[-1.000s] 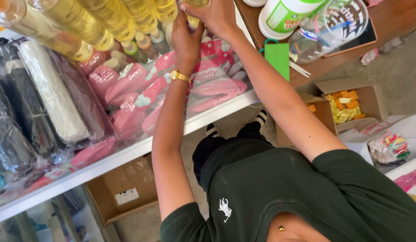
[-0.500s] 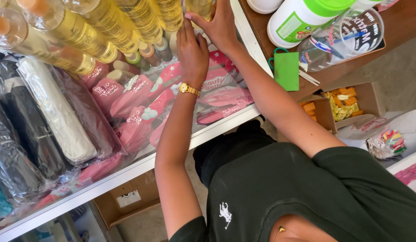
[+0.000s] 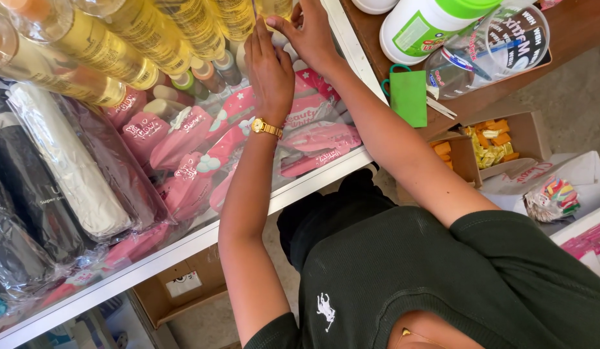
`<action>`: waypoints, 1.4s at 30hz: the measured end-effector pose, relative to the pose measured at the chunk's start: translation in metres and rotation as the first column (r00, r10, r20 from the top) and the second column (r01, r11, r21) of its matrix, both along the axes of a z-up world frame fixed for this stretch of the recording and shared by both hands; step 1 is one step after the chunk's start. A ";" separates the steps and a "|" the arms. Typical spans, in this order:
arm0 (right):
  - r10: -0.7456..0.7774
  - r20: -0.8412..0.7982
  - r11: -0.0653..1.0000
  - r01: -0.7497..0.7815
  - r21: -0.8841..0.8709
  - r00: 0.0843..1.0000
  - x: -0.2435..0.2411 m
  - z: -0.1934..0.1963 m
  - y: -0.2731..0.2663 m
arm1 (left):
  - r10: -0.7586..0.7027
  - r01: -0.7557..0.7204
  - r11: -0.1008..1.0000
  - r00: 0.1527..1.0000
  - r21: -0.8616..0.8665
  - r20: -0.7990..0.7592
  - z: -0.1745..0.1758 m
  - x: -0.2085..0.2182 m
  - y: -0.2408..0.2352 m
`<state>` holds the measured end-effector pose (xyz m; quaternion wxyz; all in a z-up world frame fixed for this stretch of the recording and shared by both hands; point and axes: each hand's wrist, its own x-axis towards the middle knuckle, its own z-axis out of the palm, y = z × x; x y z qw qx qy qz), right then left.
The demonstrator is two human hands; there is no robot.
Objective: Organizing and restocking various health and beauty spray bottles and lotions on a glass display counter in a store.
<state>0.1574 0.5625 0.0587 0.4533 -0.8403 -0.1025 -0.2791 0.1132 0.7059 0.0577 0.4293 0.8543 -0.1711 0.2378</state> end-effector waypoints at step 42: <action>0.127 -0.222 0.991 -0.116 0.060 0.967 0.010 -0.038 0.000 | -0.023 0.023 0.999 1.000 0.037 -0.006 -0.007 0.002 0.002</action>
